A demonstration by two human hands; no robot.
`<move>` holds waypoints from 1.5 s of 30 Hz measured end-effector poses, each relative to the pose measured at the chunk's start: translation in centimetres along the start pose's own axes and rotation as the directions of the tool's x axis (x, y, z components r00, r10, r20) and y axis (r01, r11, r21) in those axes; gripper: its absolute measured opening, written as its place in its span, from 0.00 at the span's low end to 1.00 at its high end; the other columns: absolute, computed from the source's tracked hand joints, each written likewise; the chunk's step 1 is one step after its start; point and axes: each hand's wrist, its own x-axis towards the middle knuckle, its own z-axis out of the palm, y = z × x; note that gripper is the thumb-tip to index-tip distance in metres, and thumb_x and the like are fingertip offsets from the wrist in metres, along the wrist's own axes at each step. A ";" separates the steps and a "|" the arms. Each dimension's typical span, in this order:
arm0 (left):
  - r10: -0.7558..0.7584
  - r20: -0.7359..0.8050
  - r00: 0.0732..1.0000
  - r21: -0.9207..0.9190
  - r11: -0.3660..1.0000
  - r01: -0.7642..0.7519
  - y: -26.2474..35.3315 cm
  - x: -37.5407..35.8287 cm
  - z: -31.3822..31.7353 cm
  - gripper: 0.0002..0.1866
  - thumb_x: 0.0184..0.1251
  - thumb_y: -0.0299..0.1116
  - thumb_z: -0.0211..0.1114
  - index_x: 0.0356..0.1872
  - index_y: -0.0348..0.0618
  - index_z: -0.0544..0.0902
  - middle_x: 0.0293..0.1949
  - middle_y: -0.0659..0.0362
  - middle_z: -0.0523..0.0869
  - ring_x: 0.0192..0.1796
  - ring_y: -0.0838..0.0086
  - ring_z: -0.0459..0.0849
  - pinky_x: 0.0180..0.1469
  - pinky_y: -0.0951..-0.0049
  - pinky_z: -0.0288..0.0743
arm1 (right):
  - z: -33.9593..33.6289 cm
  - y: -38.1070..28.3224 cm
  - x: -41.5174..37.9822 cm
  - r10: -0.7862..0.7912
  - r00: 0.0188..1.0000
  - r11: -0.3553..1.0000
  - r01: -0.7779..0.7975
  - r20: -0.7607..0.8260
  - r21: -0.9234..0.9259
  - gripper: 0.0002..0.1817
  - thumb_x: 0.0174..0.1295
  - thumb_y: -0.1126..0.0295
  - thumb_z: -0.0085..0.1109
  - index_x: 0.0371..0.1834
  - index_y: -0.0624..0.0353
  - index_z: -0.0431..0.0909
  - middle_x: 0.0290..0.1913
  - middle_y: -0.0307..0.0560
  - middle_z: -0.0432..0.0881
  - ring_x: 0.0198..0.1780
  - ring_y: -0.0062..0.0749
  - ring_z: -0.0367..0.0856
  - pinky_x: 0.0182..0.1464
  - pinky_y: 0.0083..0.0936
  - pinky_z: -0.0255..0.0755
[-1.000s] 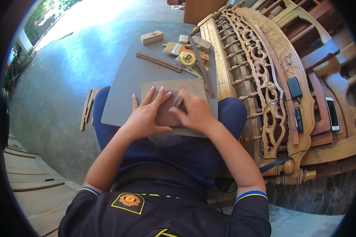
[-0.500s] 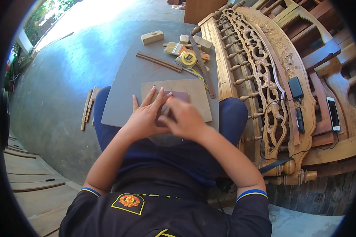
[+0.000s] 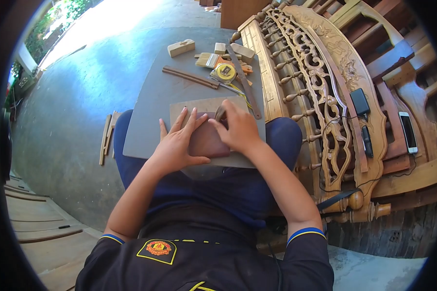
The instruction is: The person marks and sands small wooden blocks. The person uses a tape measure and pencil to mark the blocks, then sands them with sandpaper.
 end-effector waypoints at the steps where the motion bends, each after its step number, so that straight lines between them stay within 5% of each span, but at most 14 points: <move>1: -0.002 0.001 1.000 0.012 1.000 0.002 -0.1 -0.1 0.0 0.66 0.52 0.61 0.84 0.90 0.54 0.55 0.88 0.54 0.61 0.92 0.54 0.45 0.79 0.12 0.33 | 0.4 -0.2 -0.2 -0.028 1.000 1.000 0.028 -0.010 0.009 0.23 0.67 0.55 0.74 0.54 0.59 0.77 0.41 0.58 0.87 0.44 0.58 0.89 0.45 0.50 0.82; 2: -0.009 0.001 1.000 0.006 1.000 0.009 -0.2 -0.2 -0.1 0.66 0.52 0.61 0.84 0.90 0.55 0.55 0.88 0.54 0.61 0.92 0.54 0.45 0.79 0.12 0.33 | 1.5 -0.9 -1.1 -0.290 0.956 0.949 0.294 -0.056 0.112 0.23 0.68 0.54 0.73 0.54 0.58 0.76 0.40 0.58 0.87 0.42 0.60 0.89 0.43 0.51 0.81; 8: -0.012 -0.004 1.000 -0.010 1.000 0.012 0.3 0.2 0.1 0.66 0.52 0.61 0.84 0.90 0.55 0.55 0.88 0.54 0.60 0.92 0.54 0.45 0.79 0.11 0.33 | 0.2 0.7 -0.8 -0.036 0.999 0.999 0.036 -0.024 -0.012 0.25 0.67 0.54 0.74 0.56 0.57 0.76 0.46 0.61 0.86 0.46 0.63 0.88 0.46 0.52 0.81; 14: -0.002 0.000 1.000 0.000 1.000 0.002 0.2 -0.1 0.1 0.66 0.52 0.60 0.85 0.90 0.56 0.56 0.89 0.54 0.60 0.92 0.54 0.45 0.79 0.11 0.33 | 1.2 0.6 -1.9 -0.232 0.963 0.963 0.246 -0.135 0.107 0.22 0.64 0.60 0.79 0.46 0.58 0.74 0.36 0.60 0.85 0.39 0.62 0.87 0.40 0.50 0.77; 17: -0.009 -0.008 1.000 -0.004 1.000 0.009 0.5 0.0 0.0 0.65 0.52 0.59 0.85 0.90 0.56 0.56 0.89 0.54 0.60 0.92 0.54 0.45 0.79 0.11 0.33 | 0.6 1.8 -0.6 0.000 0.989 0.998 0.009 -0.150 0.056 0.22 0.63 0.59 0.79 0.46 0.58 0.74 0.35 0.59 0.84 0.40 0.62 0.87 0.41 0.50 0.77; 21: -0.009 0.007 1.000 -0.005 1.000 0.009 0.2 -0.2 -0.1 0.65 0.52 0.59 0.85 0.90 0.56 0.56 0.89 0.54 0.60 0.92 0.54 0.45 0.79 0.11 0.33 | 1.7 -1.9 -3.2 -0.332 0.936 0.934 0.344 -0.116 0.097 0.22 0.64 0.59 0.78 0.46 0.59 0.74 0.34 0.58 0.84 0.37 0.62 0.86 0.37 0.49 0.77; 25: -0.016 -0.002 1.000 -0.009 1.000 0.016 0.5 -0.1 0.0 0.65 0.52 0.59 0.85 0.90 0.56 0.56 0.89 0.54 0.60 0.92 0.54 0.45 0.79 0.11 0.32 | -0.4 1.8 -0.6 0.084 0.983 0.995 -0.074 -0.163 0.062 0.23 0.63 0.60 0.79 0.45 0.58 0.73 0.35 0.58 0.84 0.40 0.63 0.86 0.41 0.50 0.78; 29: -0.013 0.001 1.000 0.001 1.000 0.013 0.2 -0.2 0.2 0.65 0.52 0.59 0.85 0.90 0.56 0.56 0.89 0.53 0.60 0.92 0.53 0.45 0.79 0.12 0.32 | 1.6 -2.2 -3.5 -0.338 0.939 0.936 0.342 -0.060 0.087 0.23 0.67 0.57 0.75 0.49 0.59 0.73 0.40 0.61 0.88 0.43 0.63 0.89 0.43 0.52 0.82; 33: -0.014 0.005 1.000 -0.010 1.000 0.014 0.5 0.0 -0.2 0.65 0.52 0.58 0.86 0.89 0.56 0.58 0.89 0.52 0.59 0.92 0.53 0.44 0.79 0.13 0.34 | -0.9 0.5 -1.4 0.087 0.996 0.995 -0.085 -0.034 0.056 0.21 0.64 0.62 0.78 0.44 0.59 0.72 0.38 0.61 0.84 0.40 0.66 0.85 0.40 0.50 0.77; 37: 0.006 -0.019 1.000 -0.006 1.000 -0.006 0.3 -0.2 0.1 0.64 0.54 0.59 0.84 0.89 0.56 0.56 0.88 0.55 0.62 0.92 0.54 0.45 0.79 0.12 0.32 | 1.2 0.1 -2.5 -0.116 0.982 0.986 0.132 -0.146 0.101 0.22 0.66 0.58 0.75 0.49 0.60 0.74 0.37 0.61 0.87 0.42 0.62 0.88 0.43 0.50 0.79; 38: -0.003 -0.019 1.000 0.006 1.000 0.004 0.1 -0.4 0.4 0.64 0.53 0.60 0.84 0.90 0.56 0.56 0.88 0.55 0.62 0.92 0.54 0.45 0.79 0.12 0.32 | 1.1 -1.2 -3.4 -0.237 0.969 0.957 0.245 -0.064 0.158 0.22 0.66 0.58 0.77 0.47 0.60 0.75 0.34 0.58 0.85 0.38 0.57 0.87 0.42 0.46 0.79; 41: -0.012 -0.017 1.000 0.021 1.000 0.012 0.1 0.2 0.4 0.66 0.51 0.61 0.85 0.90 0.56 0.56 0.88 0.55 0.61 0.92 0.55 0.45 0.80 0.12 0.32 | -2.3 -3.6 -4.5 -0.080 0.894 0.886 -0.139 0.441 0.443 0.23 0.65 0.58 0.80 0.46 0.59 0.75 0.38 0.55 0.84 0.40 0.42 0.88 0.42 0.39 0.79; 42: -0.021 -0.005 1.000 0.007 1.000 0.021 0.5 0.0 -0.1 0.67 0.51 0.61 0.85 0.90 0.56 0.56 0.88 0.55 0.61 0.92 0.55 0.45 0.80 0.13 0.33 | -2.3 -2.9 -5.0 -0.057 0.926 0.809 -0.177 0.374 0.561 0.19 0.70 0.61 0.78 0.46 0.58 0.75 0.42 0.49 0.85 0.40 0.26 0.85 0.41 0.32 0.77; 45: -0.030 0.006 1.000 -0.011 0.999 0.030 0.9 -0.1 -0.4 0.68 0.49 0.59 0.87 0.90 0.55 0.57 0.88 0.54 0.61 0.92 0.54 0.44 0.81 0.15 0.32 | -2.5 -2.1 -5.0 0.053 0.998 0.425 -0.057 0.038 0.904 0.15 0.74 0.64 0.74 0.47 0.57 0.76 0.43 0.42 0.85 0.41 0.20 0.84 0.42 0.27 0.77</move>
